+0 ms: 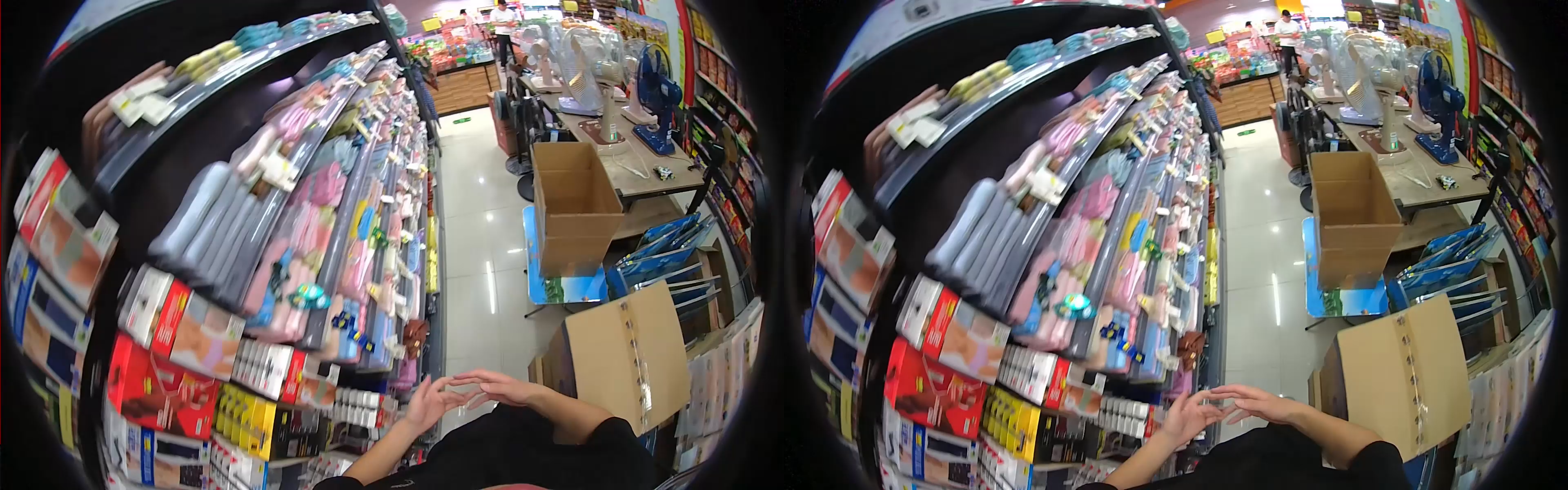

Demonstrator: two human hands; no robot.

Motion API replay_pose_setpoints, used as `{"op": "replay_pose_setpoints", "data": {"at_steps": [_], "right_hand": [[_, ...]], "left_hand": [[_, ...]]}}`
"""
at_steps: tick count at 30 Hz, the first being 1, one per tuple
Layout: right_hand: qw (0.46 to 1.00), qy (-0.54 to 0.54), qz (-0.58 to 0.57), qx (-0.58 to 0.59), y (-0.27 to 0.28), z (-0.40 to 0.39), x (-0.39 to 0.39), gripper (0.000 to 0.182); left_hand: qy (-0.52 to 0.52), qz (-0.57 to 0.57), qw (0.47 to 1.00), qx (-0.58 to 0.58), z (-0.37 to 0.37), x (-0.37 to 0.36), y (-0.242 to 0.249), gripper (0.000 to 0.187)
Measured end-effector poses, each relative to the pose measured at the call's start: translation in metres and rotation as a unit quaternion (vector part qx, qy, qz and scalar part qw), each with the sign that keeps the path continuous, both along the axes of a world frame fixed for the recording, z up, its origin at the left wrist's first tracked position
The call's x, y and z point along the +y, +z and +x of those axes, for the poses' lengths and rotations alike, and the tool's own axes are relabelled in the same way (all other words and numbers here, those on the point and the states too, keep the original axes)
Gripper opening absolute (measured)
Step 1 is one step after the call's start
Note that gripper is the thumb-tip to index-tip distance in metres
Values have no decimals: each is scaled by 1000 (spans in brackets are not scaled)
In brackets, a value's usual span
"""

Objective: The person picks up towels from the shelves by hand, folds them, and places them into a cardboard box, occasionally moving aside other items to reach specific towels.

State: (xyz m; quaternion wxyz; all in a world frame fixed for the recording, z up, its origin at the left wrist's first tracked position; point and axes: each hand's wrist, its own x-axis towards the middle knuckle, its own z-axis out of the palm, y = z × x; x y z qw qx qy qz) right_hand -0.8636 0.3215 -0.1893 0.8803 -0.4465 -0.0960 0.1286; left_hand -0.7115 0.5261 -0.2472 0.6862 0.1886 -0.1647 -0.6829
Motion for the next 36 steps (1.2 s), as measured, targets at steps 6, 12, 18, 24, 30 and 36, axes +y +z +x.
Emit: {"op": "replay_pose_setpoints", "data": {"at_steps": [6, 12, 18, 24, 30, 36], "right_hand": [[999, 49, 15, 0, 7, 43, -64, 64], [992, -103, -15, 69, -6, 108, -117, 45], [827, -397, -397, 24, -25, 189, -123, 35], [674, -341, -622, -206, -17, 305, -144, 38], [654, -311, -667, -178, -55, 404, -212, 30], [762, -219, -609, -22, -83, 444, -257, 26]], "left_hand": [[9, 184, 982, -35, 21, -113, 70, 70], [64, 201, 975, -62, 76, -147, 49, 68], [165, 222, 956, -92, 129, -184, 18, 63], [186, 224, 956, 29, 210, -253, 14, 72], [188, 149, 966, 96, 275, -273, 40, 87], [207, 127, 968, -63, 318, -270, 26, 84]]}}
